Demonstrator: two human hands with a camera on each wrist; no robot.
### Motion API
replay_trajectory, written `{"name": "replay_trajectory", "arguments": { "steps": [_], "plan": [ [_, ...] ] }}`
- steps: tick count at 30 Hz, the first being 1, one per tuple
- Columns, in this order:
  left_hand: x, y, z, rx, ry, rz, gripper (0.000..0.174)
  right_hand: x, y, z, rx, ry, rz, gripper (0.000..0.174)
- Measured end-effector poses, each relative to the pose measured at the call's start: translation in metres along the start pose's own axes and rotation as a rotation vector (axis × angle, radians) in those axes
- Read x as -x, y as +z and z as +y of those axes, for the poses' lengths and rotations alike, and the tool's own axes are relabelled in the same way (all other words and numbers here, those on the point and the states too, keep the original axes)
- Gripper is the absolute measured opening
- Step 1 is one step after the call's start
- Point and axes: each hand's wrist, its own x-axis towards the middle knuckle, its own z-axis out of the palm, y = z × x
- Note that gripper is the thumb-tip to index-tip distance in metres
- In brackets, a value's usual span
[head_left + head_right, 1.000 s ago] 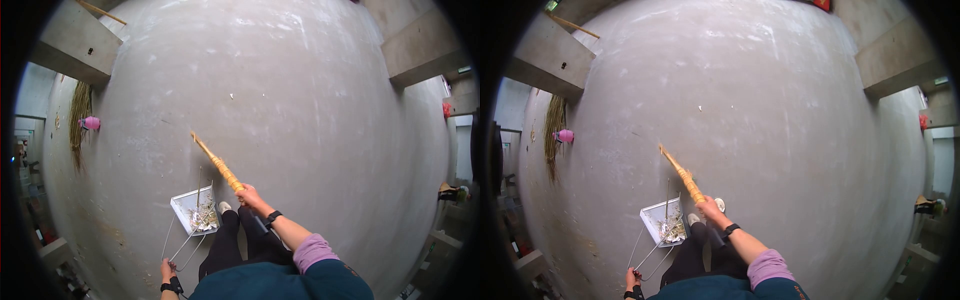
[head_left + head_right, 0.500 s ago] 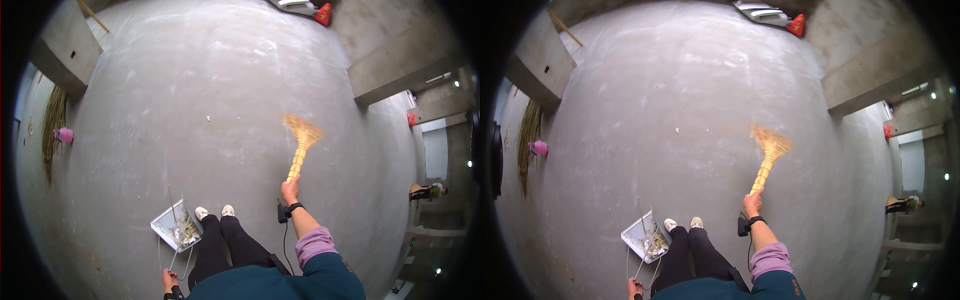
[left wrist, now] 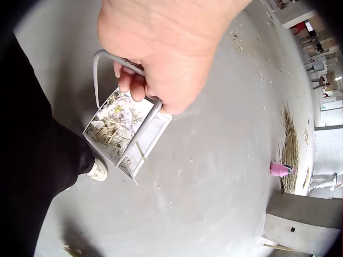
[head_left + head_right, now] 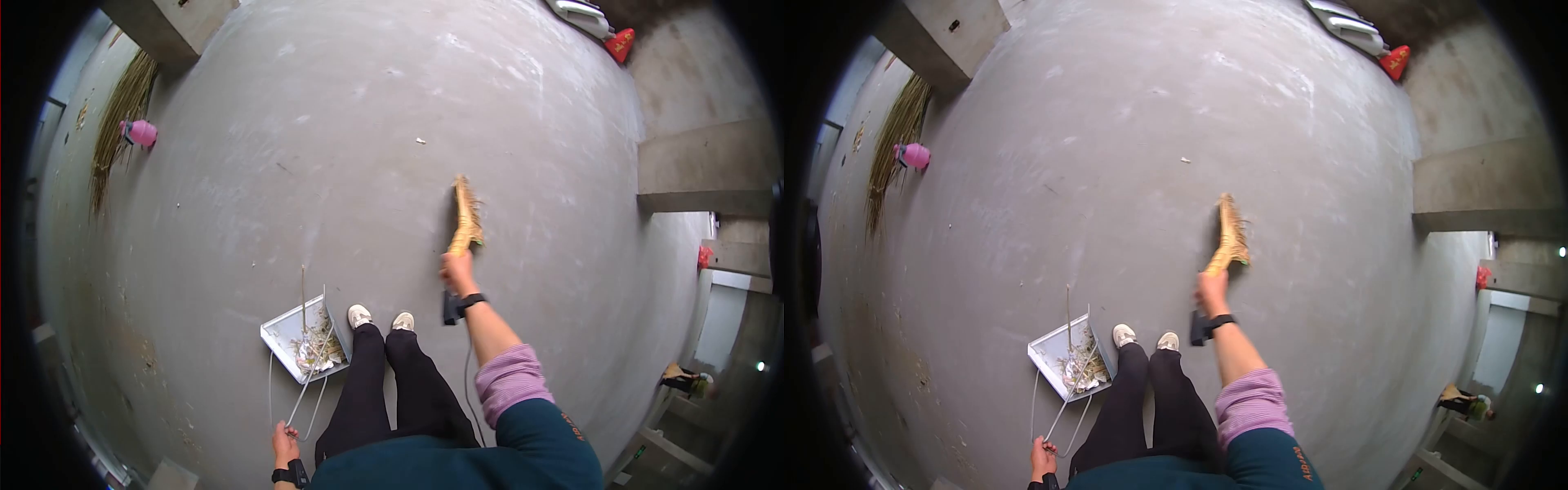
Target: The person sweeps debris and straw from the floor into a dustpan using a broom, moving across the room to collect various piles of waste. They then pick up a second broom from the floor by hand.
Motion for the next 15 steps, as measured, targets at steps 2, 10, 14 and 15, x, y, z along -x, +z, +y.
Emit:
{"name": "replay_trajectory", "arguments": {
  "steps": [2,10,14,15],
  "plan": [
    [-0.015,0.001,-0.004,-0.003,-0.007,0.005,0.026,0.027,0.076,0.031,-0.066,-0.125,-0.013,0.043],
    [-0.062,0.015,-0.015,0.047,-0.047,-0.022,0.022,0.162,0.199,0.023,0.137,0.03,-0.529,0.066],
    [-0.067,0.017,-0.017,0.061,-0.069,0.005,0.022,0.153,0.171,-0.01,-0.044,0.196,-0.765,0.04],
    [-0.073,0.017,-0.019,0.062,-0.061,-0.015,0.022,0.147,0.159,-0.019,-0.071,0.222,-0.8,0.03]
  ]
}}
